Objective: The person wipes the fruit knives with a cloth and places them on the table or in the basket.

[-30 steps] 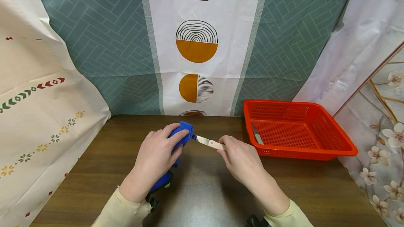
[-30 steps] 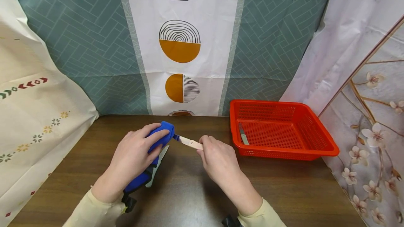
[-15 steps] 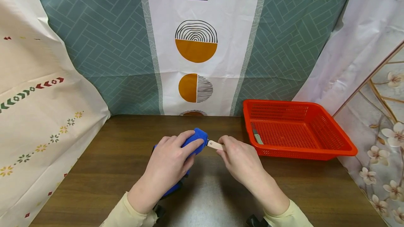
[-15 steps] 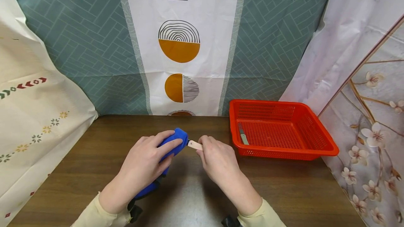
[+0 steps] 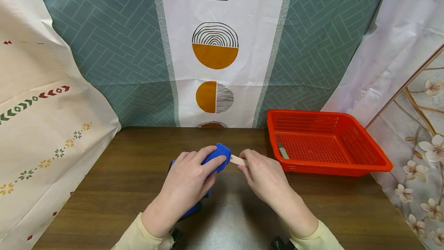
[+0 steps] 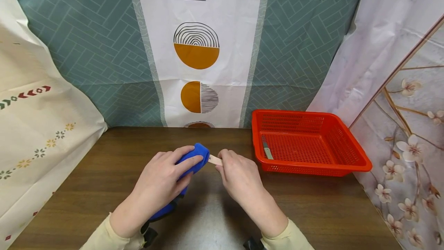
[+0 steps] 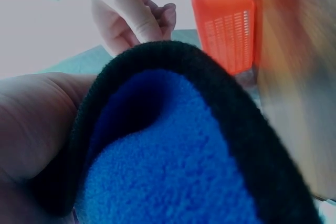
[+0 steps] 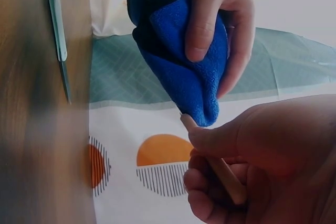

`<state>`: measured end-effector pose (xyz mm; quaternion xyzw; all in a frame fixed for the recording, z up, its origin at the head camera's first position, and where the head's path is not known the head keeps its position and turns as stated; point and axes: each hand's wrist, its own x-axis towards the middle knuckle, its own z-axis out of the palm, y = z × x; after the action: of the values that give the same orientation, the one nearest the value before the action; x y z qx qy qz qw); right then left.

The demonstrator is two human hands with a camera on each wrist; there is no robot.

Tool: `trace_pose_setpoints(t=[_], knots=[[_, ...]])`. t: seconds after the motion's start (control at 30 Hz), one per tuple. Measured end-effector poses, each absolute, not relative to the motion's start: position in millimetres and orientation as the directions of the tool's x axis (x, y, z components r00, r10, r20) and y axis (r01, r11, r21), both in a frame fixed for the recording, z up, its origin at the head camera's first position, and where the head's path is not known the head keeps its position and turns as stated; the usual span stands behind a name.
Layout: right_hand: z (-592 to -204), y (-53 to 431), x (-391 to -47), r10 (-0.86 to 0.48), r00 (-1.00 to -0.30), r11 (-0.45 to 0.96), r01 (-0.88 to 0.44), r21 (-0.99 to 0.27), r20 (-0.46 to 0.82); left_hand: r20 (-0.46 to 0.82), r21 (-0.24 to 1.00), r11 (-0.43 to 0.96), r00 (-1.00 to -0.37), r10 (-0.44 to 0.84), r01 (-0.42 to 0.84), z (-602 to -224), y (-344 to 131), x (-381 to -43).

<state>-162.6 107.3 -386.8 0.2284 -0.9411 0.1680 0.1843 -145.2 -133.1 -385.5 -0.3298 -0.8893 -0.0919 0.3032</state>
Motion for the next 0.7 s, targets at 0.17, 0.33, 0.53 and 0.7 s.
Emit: trace_pose_setpoints(t=[0.17,0.33,0.53,0.7], knots=[[-387,107,-162,-0.369,-0.828,0.839,-0.492,-0.233,0.422,0.603,-0.041,0.771,-0.6,0.527,0.636,-387,-135,-147],[-388,106,-163,-0.367,-0.826,0.841,-0.491,-0.227,0.427,0.598,-0.037,0.778,-0.61,0.52,0.627,-388,-137,-150],[-388,106,-163,-0.367,-0.825,0.842,-0.491,-0.224,0.429,0.601,-0.033,0.788,-0.617,0.507,0.615,-389,-141,-153],[-388,106,-163,-0.368,-0.827,0.842,-0.49,-0.225,0.425,0.592,-0.029,0.8,-0.634,0.497,0.6,-388,-145,-155]])
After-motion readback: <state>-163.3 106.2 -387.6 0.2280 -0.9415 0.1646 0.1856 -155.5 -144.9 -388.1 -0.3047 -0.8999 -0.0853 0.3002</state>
